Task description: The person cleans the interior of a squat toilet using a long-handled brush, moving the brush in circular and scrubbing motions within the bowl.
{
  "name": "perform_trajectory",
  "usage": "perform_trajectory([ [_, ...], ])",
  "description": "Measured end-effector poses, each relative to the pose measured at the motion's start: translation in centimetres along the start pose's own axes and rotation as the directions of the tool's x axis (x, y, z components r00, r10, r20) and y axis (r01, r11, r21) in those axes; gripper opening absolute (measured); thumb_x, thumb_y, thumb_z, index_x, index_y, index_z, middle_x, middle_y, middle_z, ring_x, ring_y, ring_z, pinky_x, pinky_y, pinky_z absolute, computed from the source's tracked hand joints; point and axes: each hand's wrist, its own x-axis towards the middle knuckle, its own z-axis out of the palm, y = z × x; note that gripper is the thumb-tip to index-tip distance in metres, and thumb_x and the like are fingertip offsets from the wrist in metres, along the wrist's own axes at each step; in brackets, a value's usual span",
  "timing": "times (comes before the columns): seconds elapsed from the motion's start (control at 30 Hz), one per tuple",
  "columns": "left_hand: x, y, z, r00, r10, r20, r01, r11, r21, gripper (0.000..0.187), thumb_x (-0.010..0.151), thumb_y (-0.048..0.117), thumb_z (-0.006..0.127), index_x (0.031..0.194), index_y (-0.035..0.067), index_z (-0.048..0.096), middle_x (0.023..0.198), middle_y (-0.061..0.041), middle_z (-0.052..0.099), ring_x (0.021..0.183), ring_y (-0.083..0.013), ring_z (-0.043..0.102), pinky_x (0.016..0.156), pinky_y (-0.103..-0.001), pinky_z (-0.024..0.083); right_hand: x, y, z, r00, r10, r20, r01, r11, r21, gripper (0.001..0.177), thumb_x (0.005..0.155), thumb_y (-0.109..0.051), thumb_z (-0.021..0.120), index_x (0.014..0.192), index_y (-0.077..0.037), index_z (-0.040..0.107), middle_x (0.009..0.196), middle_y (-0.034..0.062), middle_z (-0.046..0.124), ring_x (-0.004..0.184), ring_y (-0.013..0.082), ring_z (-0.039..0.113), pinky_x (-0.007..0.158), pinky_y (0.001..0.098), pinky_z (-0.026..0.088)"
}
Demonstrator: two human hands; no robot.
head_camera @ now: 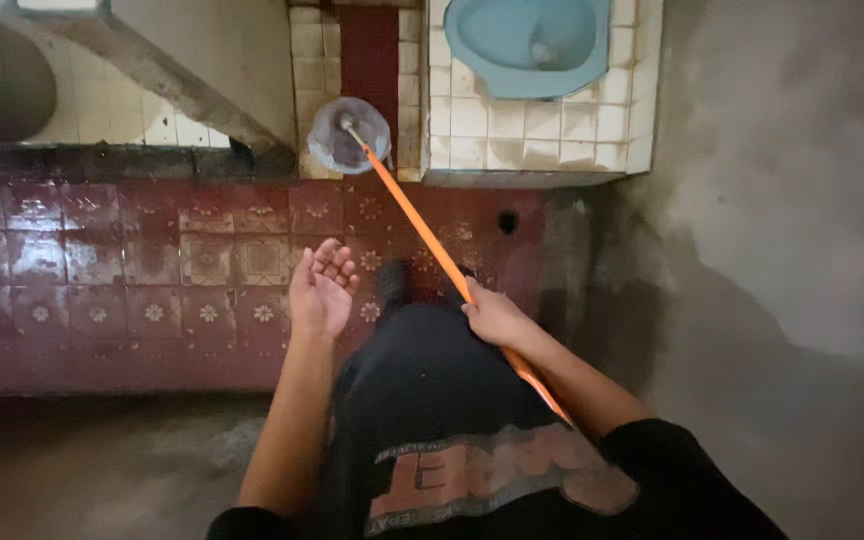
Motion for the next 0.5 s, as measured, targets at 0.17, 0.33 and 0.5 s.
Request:
perform_trajectory([
  [0.17,0.1,-2.8,2.8,0.998,-0.021,-0.051,0.021,1.000,0.012,0.037,0.101,0.044,0.057,0.118,0.013,0.068,0.107,-0.004,0.071,0.094,-0.0196,0.064,0.085,-0.036,0.052,0.1,1.2,-2.1,0.997,-0.078,0.003,0.077,0.997,0.002,0.065,0.100,-0.026,0.056,0.157,-0.009,0.030,0.117,0.0266,0.069,0.107,0.0428,0.067,0.092,0.0506,0.052],
  [0.33,1.1,-5.4,0.7,0.997,-0.002,-0.080,0.001,1.000,-0.011,0.036,0.100,0.044,0.059,0.117,0.014,0.068,0.106,-0.004,0.070,0.095,-0.0202,0.064,0.085,-0.038,0.051,-4.7,3.1,-5.2,0.988,-0.146,-0.054,0.152,0.977,0.150,0.070,0.101,-0.025,0.056,0.160,-0.013,0.022,0.120,0.0228,0.064,0.093,0.0373,0.071,0.080,0.0474,0.056],
  [0.5,2.2,-8.0,-0.6,0.993,0.005,-0.118,0.000,0.999,0.036,0.036,0.099,0.044,0.060,0.118,0.014,0.068,0.107,-0.004,0.070,0.097,-0.0204,0.064,0.086,-0.036,0.051,-7.7,6.5,-7.5,0.981,-0.059,-0.182,0.121,0.930,0.347,0.069,0.100,-0.026,0.057,0.162,-0.023,0.026,0.087,0.0138,0.069,0.058,0.0254,0.069,0.058,0.0407,0.056],
])
